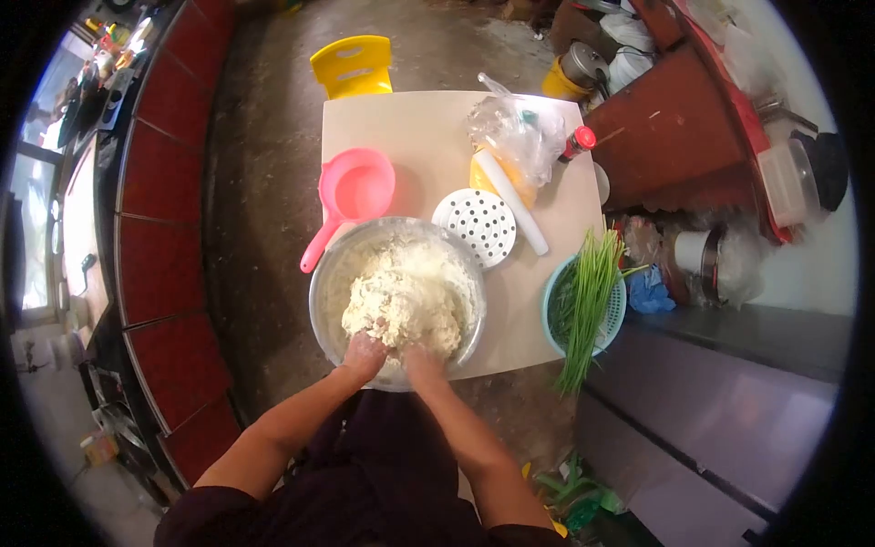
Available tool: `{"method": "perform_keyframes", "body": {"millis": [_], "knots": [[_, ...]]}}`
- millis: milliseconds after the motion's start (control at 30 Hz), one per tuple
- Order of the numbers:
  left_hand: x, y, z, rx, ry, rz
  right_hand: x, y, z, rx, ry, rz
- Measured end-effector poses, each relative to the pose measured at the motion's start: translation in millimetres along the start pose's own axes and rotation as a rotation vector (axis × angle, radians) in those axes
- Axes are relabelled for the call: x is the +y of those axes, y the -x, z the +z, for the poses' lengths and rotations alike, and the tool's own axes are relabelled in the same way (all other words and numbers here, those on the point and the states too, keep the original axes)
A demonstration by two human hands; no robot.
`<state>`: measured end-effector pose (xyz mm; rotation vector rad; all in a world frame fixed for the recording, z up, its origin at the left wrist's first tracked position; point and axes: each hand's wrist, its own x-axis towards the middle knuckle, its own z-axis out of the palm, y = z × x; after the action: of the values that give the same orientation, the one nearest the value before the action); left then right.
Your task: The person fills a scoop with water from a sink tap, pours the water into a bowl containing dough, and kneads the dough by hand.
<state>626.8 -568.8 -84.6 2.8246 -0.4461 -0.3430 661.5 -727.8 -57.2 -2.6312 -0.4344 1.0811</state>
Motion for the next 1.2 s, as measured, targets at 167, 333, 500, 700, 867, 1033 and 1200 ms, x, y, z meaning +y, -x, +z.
{"method": "perform_keyframes", "body": {"millis": [167,333,500,700,867,1033,1200], "knots": [[-15.2,-52.5,-5.1,-0.29,-0.093,0.088,3.1,-41.6,-18.0,-0.097,0.04,0.01],[-23.6,-101.9,12.7,-0.374,-0.04,0.031,12.3,-57.4,-29.1,0.054,-0.071,0.006],[5.9,-67.8,-8.6,-0.05,0.137,-0.239,3.8,-50.9,-56.1,-0.178,-0.24,0.045],[59.1,2.2,-15.6,0.283,0.752,-0.775,2.3,3.2,-87.4,-0.178,-0.303,-0.227],[54.6,5.0,17.1,0.671,1.417,-1.22,15.9,0.6,-107.2,0.059,-0.082,-0.139],[15.9,-15.0,-36.8,0.68,1.956,-1.483,62.0,-74.8,-102.7,-0.01,-0.188,-0.167],[-13.2,-28.9,-15.3,0.464,2.032,-1.386,90.4,-152.7,-84.0,-0.238,-0.511,-0.289]]}}
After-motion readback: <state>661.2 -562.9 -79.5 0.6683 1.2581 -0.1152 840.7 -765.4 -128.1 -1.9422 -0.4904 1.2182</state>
